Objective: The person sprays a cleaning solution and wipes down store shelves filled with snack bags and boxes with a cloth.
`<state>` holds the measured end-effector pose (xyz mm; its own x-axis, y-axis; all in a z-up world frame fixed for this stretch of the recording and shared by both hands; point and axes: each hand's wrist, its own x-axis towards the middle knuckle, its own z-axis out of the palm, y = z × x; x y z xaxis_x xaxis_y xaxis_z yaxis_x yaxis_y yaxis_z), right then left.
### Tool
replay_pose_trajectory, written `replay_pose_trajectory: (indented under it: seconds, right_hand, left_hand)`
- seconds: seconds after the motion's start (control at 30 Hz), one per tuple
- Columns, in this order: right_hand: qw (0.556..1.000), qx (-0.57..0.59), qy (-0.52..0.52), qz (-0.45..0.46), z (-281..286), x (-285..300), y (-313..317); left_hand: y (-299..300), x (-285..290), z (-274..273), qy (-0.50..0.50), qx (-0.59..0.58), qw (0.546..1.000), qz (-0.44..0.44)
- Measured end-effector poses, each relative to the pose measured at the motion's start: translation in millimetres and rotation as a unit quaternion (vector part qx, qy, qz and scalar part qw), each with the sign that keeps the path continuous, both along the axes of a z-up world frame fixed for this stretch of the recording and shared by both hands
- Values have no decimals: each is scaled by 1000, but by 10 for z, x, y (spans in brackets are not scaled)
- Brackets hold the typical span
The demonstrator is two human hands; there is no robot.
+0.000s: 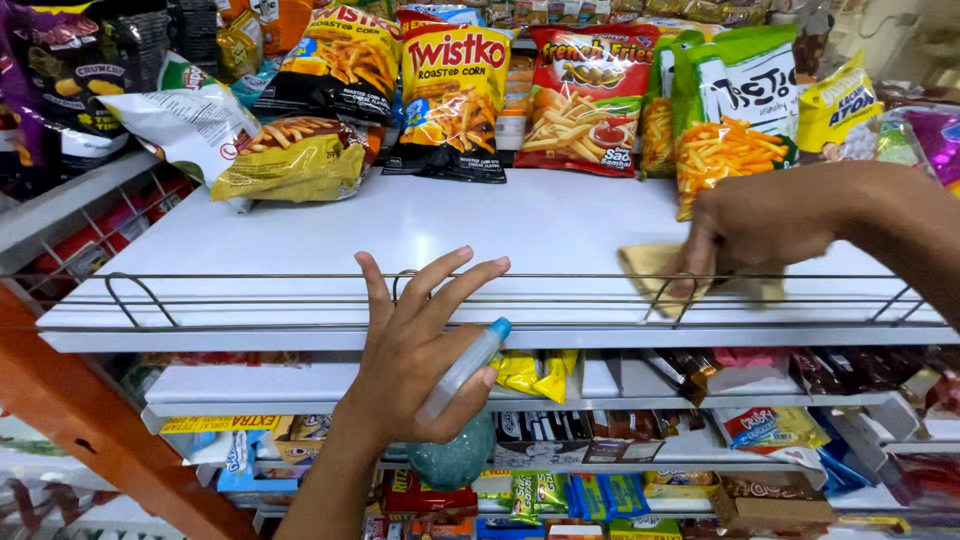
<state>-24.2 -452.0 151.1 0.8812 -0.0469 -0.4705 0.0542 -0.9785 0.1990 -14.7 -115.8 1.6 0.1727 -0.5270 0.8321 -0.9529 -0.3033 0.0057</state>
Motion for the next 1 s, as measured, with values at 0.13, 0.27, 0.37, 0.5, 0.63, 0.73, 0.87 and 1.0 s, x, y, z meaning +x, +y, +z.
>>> replay_pose_trajectory:
  seconds: [0.13,0.27,0.37,0.5,0.63,0.73,0.87,1.0]
  right_hand:
    - [961,193,-134,145,-62,-189,-238]
    - [879,111,-438,154,-360,-563,23]
    - [726,98,-631,254,-739,-929,430]
    - [658,91,-696,272,-1395,-993,975]
    - [658,92,-723,186,-1731,-554,1189]
    - [669,129,-722,123,-2037,-348,1550]
    - [688,169,-669,226,-2290,-169,1865]
    - [700,29,-679,218,-2365,-243,1483]
  left_hand:
    - [-23,-20,-3,11,-8,1000,-2]
    - [10,5,-32,-11,-16,1000,-17]
    - [13,2,-95,-18,-20,999,-42]
    - [219,-36,-268,5,-13,999,-50]
    - [525,-71,-460,22,-29,999,-18]
    - [704,-47,-544,16,-15,999,26]
    - [748,-5,-573,3,19,997,73]
    - [731,0,-602,4,22,996,88]
